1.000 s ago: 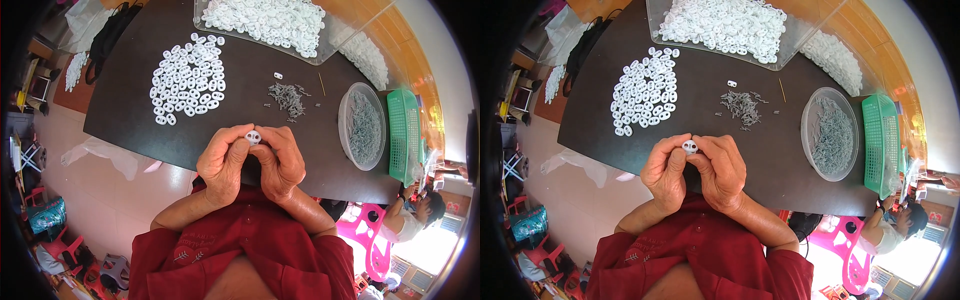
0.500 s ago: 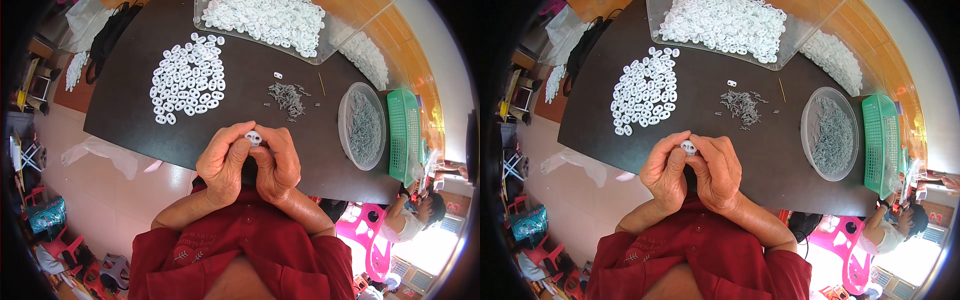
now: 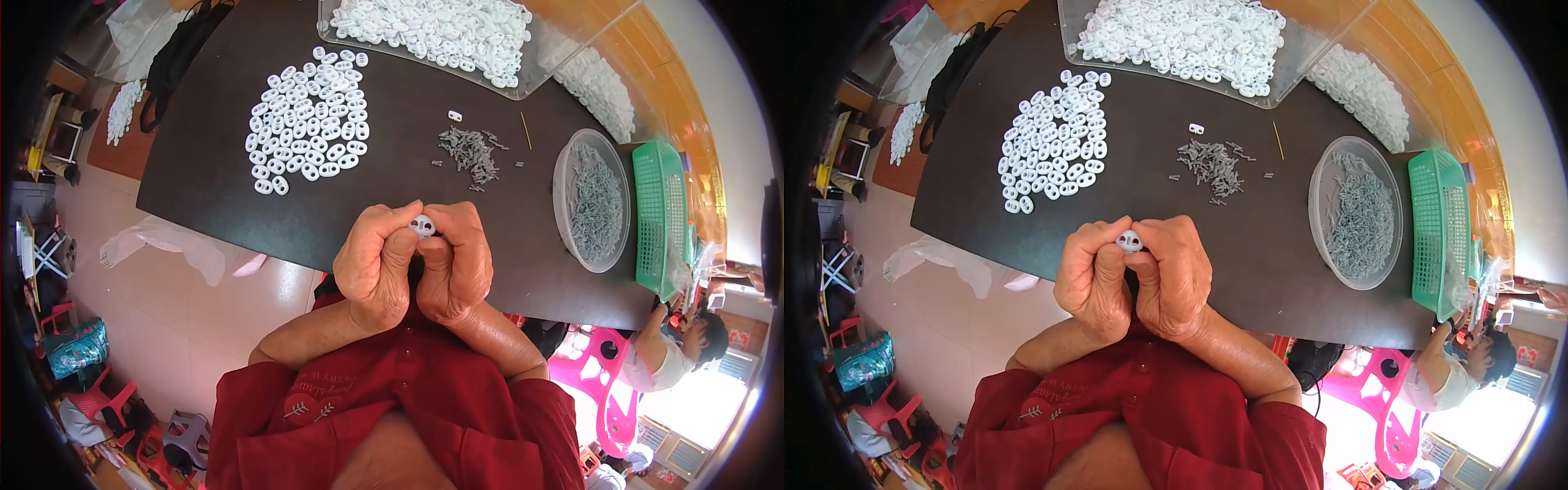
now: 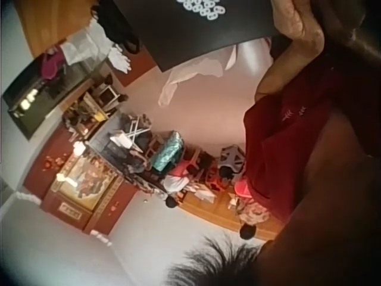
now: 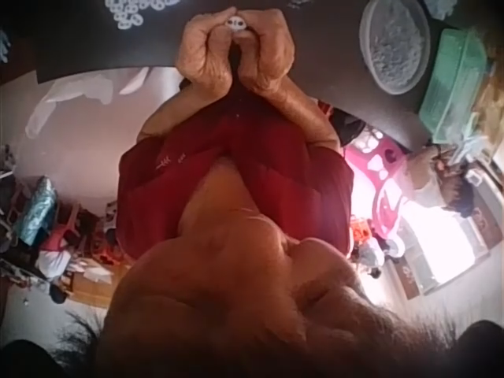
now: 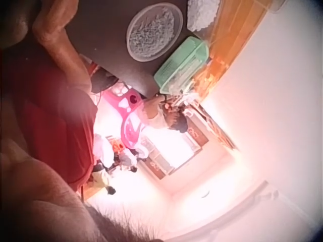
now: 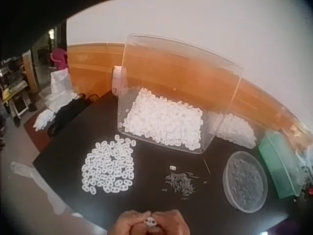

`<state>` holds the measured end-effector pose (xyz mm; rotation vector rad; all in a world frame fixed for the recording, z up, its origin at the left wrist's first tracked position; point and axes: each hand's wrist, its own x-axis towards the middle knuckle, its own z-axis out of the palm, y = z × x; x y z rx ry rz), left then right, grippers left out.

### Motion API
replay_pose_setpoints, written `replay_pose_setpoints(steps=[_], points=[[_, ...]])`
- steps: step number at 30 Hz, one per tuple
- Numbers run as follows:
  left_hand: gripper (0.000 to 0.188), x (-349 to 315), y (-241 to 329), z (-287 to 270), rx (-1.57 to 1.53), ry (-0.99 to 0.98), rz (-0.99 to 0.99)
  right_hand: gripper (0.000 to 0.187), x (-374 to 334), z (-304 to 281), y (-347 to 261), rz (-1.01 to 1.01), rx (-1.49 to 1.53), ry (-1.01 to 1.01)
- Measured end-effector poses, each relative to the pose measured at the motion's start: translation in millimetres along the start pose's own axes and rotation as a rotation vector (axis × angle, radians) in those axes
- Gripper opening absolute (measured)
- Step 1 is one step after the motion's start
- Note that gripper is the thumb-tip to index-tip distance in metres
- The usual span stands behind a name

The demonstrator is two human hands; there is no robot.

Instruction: Assembling small metal pins into white plastic components at a manual assembly station.

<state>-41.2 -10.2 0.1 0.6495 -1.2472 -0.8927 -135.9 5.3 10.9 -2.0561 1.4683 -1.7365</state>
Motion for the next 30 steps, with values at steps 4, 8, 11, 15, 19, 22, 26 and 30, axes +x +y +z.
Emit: replay_pose_setpoints(steps=[4,8,11,15,19,22,26,30], points=[[0.017,-1,-1,1,0.032,0.006,0.052,0.017,-2,2,-3,0.001,0.034,0.024],[0.016,-4,-6,0,0.072,0.019,0.100,0.016,-7,2,-1,0.007,0.019,0.008],[0.016,-5,-7,1,0.080,0.009,0.088,0.015,-7,2,1,0.006,0.039,0.016],[0.014,-1,-4,4,0.101,-0.032,0.066,0.014,-7,-1,4,0.035,0.060,0.038],[0.015,4,0,5,0.052,-0.072,0.033,0.015,1,-16,-1,0.173,0.058,-0.037],[0.025,3,4,-1,0.161,-0.186,-0.065,0.018,5,-26,-5,0.247,0.089,-0.059],[0.035,-3,5,2,-0.156,-0.160,-0.367,0.017,21,-57,5,0.183,-0.071,-0.099],[0.031,0,1,-11,-0.092,-0.213,-0.386,0.012,82,-117,34,0.083,-0.413,0.032]])
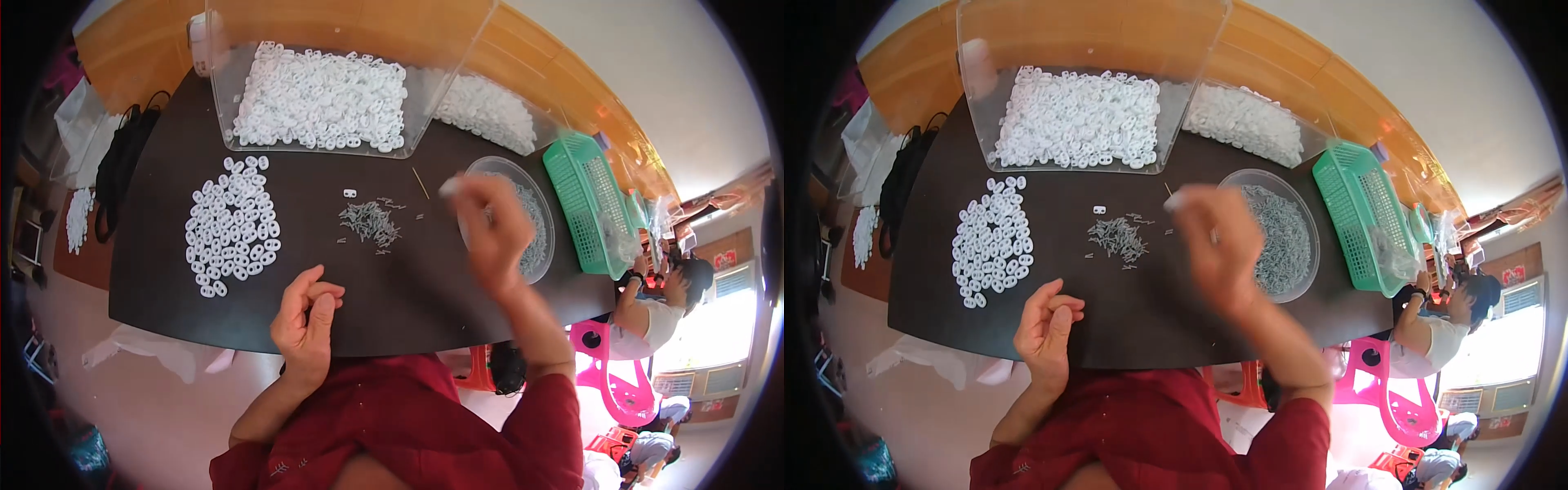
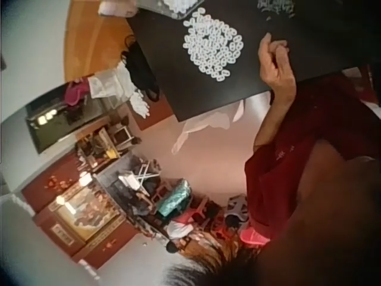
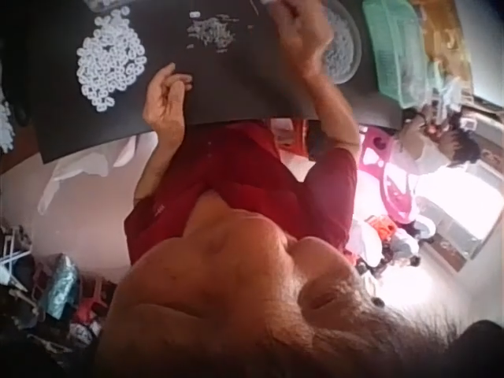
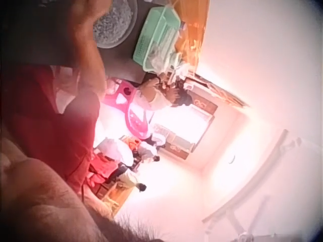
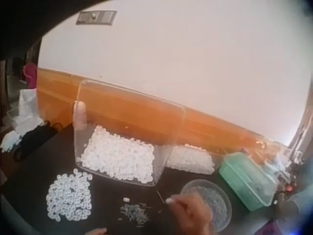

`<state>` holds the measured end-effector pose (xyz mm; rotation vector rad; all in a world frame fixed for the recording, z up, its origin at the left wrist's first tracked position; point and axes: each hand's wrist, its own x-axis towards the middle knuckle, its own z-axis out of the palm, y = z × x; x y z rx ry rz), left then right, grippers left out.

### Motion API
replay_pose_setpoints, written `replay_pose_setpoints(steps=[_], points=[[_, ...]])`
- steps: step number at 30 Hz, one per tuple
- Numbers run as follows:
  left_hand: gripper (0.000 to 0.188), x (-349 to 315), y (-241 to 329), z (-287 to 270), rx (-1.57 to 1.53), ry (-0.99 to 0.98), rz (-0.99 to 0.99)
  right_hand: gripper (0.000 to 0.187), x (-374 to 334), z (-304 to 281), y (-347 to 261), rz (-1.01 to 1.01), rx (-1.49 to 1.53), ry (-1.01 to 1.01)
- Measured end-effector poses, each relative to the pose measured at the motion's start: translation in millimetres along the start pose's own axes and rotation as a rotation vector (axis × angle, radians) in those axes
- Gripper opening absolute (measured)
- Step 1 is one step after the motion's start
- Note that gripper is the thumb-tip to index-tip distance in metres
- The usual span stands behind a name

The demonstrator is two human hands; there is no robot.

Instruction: Assembling small metal pins into white plastic components at a manual assembly station.

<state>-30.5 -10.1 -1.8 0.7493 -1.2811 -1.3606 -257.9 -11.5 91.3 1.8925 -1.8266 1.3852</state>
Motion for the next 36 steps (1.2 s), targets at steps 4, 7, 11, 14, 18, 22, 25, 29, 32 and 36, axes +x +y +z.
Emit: replay_pose_setpoints(steps=[4,7,11,14,18,22,25,29,32,36], points=[[0.029,10,-1,-8,0.091,-0.011,-0.029,0.016,91,-30,83,0.028,-0.358,0.164],[0.023,28,3,-7,0.159,-0.035,0.025,0.019,138,-47,140,0.000,-0.477,0.143],[0.018,60,10,1,0.535,-0.057,0.195,0.018,130,-16,129,-0.068,-0.560,0.174],[0.014,104,1,14,0.799,-0.163,0.479,0.014,80,18,109,-0.224,-0.281,-0.096],[0.013,152,-30,24,1.033,-0.303,0.531,0.013,46,45,82,-0.246,-0.160,-0.289],[0.012,171,-45,35,1.190,-0.486,0.586,0.012,40,41,88,-0.120,-0.106,-0.362],[0.013,173,-43,39,1.235,-0.550,0.604,0.011,36,34,99,0.008,-0.031,-0.373],[0.016,174,-37,36,1.258,-0.562,0.566,0.012,24,27,105,0.026,-0.013,-0.452],[0.011,167,-26,24,1.066,-0.452,0.461,0.013,11,21,103,-0.017,-0.024,-0.546],[0.008,133,4,8,0.362,-0.336,-0.279,0.015,-3,24,103,-0.243,-0.185,-0.596]])
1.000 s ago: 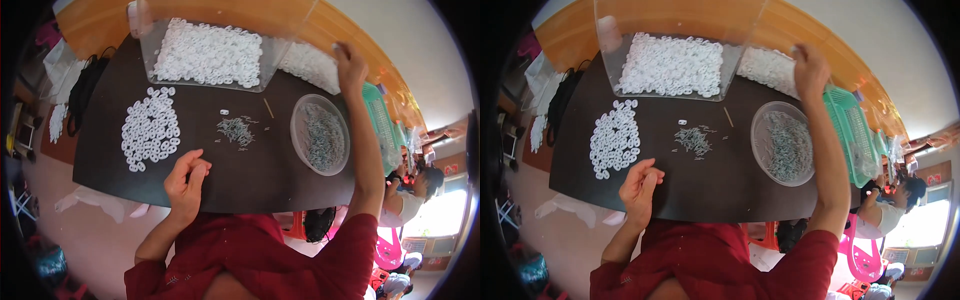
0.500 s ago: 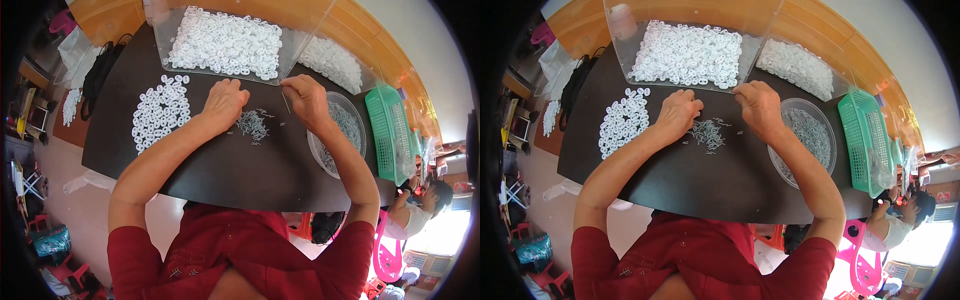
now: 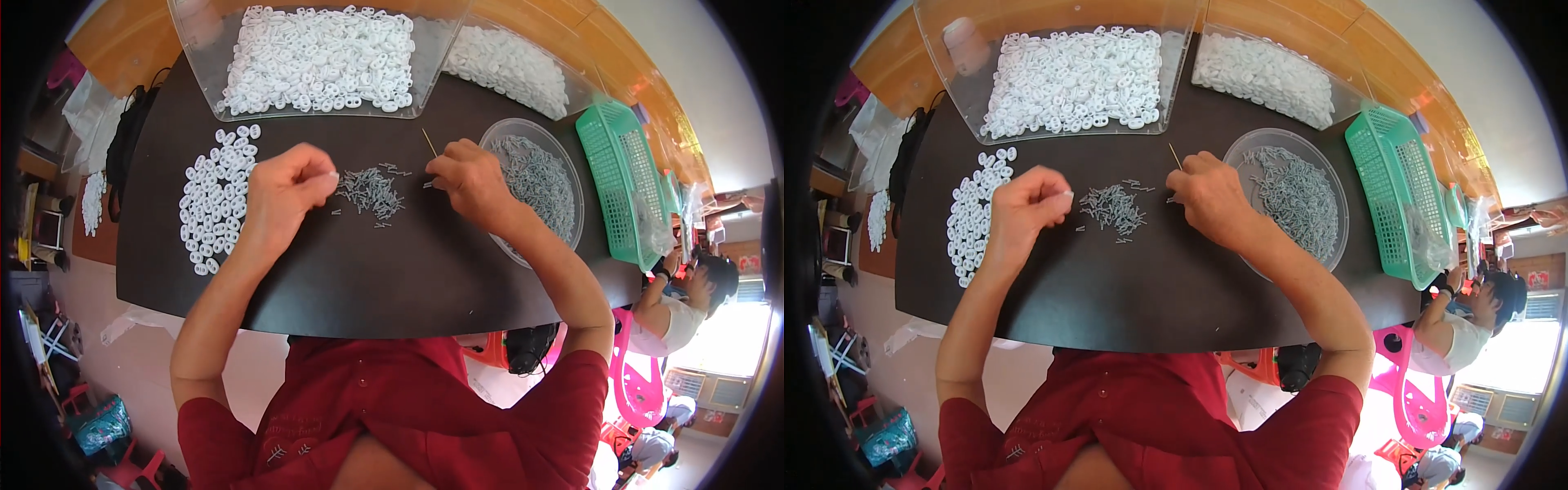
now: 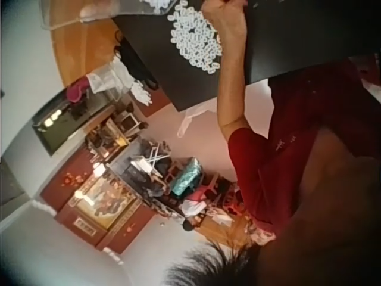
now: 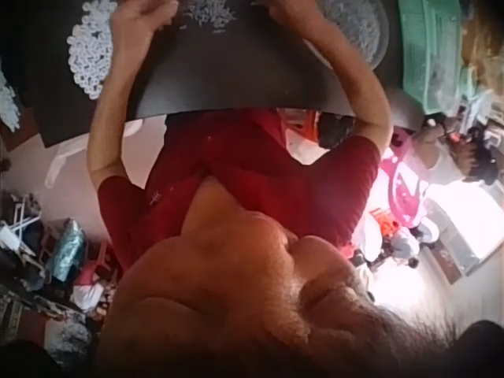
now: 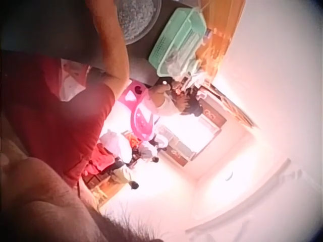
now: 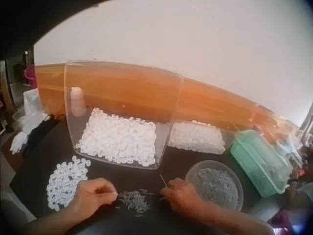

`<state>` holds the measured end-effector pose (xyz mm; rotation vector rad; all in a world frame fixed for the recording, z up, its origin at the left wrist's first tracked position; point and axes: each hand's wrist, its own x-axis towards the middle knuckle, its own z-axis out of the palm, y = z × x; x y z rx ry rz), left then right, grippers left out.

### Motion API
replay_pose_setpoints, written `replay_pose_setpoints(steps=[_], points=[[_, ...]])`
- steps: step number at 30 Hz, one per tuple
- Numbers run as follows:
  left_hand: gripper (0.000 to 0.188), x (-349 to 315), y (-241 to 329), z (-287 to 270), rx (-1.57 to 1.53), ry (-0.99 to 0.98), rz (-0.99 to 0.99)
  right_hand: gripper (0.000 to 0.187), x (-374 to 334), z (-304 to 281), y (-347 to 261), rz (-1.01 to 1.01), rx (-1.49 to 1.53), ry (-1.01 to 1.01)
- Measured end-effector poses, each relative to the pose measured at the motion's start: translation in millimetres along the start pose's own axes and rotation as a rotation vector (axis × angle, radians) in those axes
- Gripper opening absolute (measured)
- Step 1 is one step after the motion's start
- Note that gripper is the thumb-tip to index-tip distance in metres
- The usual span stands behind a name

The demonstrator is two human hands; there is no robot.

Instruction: Assembling small metal pins into white plastic components at a manual assembly station.

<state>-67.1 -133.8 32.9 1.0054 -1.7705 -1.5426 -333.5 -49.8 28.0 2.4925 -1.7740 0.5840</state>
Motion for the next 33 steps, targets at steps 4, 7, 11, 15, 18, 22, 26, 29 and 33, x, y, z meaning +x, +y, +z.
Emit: replay_pose_setpoints(steps=[4,7,11,15,18,22,26,29,33], points=[[0.007,-34,-3,8,-0.314,0.022,-0.024,0.015,0,8,-4,-0.066,-0.129,-0.080],[0.011,-50,-4,17,-0.497,0.056,-0.080,0.015,2,11,-9,0.008,0.037,-0.107],[0.014,-61,-12,28,-0.556,0.065,-0.064,0.016,5,6,-17,0.137,0.354,0.033],[0.018,-66,-18,27,-0.477,0.017,-0.069,0.015,0,-4,-21,0.246,0.305,-0.036],[0.013,-68,-22,28,-0.482,0.004,-0.050,0.013,-3,7,-30,0.205,0.291,-0.011],[0.011,-72,-27,29,-0.462,-0.004,-0.038,0.013,3,14,-30,0.150,0.169,0.060],[0.009,-73,-28,29,-0.469,-0.025,-0.043,0.012,13,16,-22,0.195,0.125,0.071],[0.009,-75,-31,28,-0.491,-0.046,-0.039,0.010,14,24,-20,0.192,0.135,0.060],[0.011,-74,-30,26,-0.497,-0.053,-0.038,0.006,20,22,-18,0.170,0.177,-0.008]])
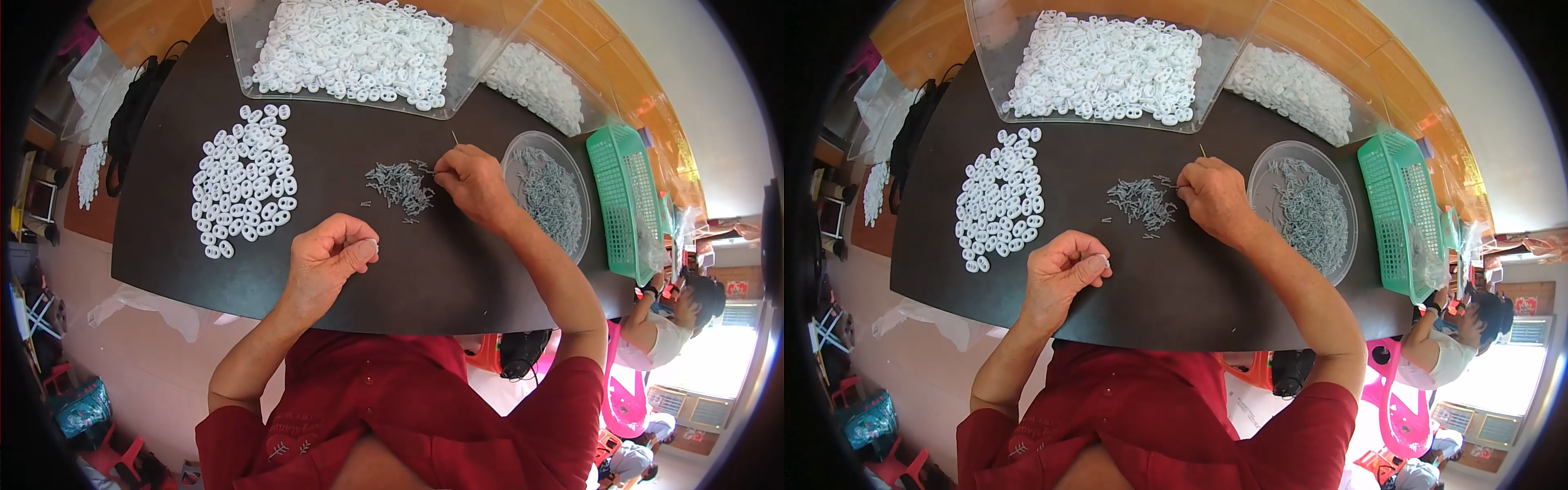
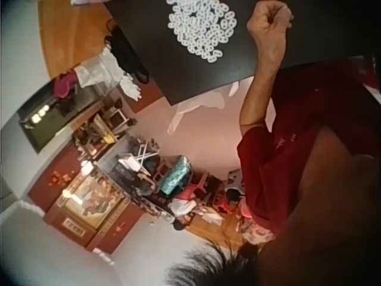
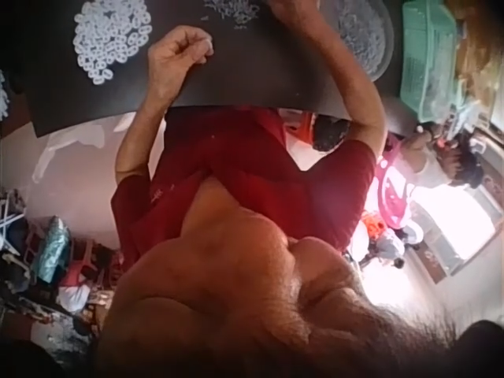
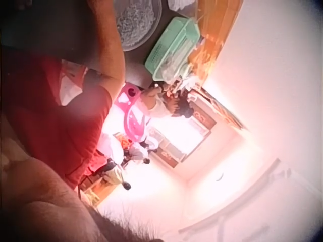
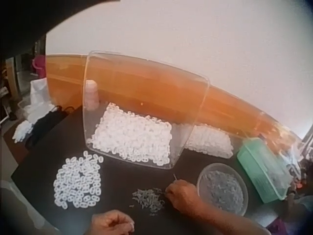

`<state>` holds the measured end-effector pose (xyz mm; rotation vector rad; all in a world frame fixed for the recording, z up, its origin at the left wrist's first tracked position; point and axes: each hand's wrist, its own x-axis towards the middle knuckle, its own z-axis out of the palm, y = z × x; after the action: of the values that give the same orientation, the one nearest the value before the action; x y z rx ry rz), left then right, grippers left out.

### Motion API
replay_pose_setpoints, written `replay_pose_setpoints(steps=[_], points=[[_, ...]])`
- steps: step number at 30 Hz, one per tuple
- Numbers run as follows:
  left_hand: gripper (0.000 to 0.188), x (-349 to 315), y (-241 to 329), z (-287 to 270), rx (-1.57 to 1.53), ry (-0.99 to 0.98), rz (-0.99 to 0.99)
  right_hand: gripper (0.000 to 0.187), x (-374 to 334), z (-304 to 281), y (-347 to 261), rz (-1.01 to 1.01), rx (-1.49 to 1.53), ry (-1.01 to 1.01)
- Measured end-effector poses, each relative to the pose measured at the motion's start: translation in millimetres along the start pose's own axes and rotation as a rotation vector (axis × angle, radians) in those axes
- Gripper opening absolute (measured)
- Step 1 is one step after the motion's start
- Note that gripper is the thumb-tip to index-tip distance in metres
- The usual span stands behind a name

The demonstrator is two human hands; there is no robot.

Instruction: Assembling small metal pins into white plastic components at a manual assembly station.

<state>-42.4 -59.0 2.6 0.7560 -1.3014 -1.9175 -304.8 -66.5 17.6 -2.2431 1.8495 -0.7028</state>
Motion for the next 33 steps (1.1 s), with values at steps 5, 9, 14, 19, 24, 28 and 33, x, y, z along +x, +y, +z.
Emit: replay_pose_setpoints(steps=[5,9,14,19,24,28,33], points=[[0.012,-3,0,0,-0.039,0.031,-0.011,0.006,-5,0,-6,0.025,0.032,-0.007],[0.011,0,9,2,-0.067,0.055,-0.047,0.008,-15,-12,-36,0.115,0.200,-0.005],[0.012,4,8,0,-0.178,0.110,-0.036,0.009,-21,-18,-80,0.238,0.495,-0.062],[0.013,-1,8,8,-0.232,0.171,-0.025,0.013,-25,-8,-102,0.261,0.767,-0.099],[0.013,-3,3,5,-0.178,0.116,-0.033,0.013,-25,5,-103,0.186,0.727,-0.089],[0.013,-3,0,3,-0.189,0.089,-0.029,0.013,-25,7,-106,0.292,0.801,-0.101],[0.012,-6,0,4,-0.159,0.091,0.011,0.014,-27,6,-110,0.362,0.838,-0.116]])
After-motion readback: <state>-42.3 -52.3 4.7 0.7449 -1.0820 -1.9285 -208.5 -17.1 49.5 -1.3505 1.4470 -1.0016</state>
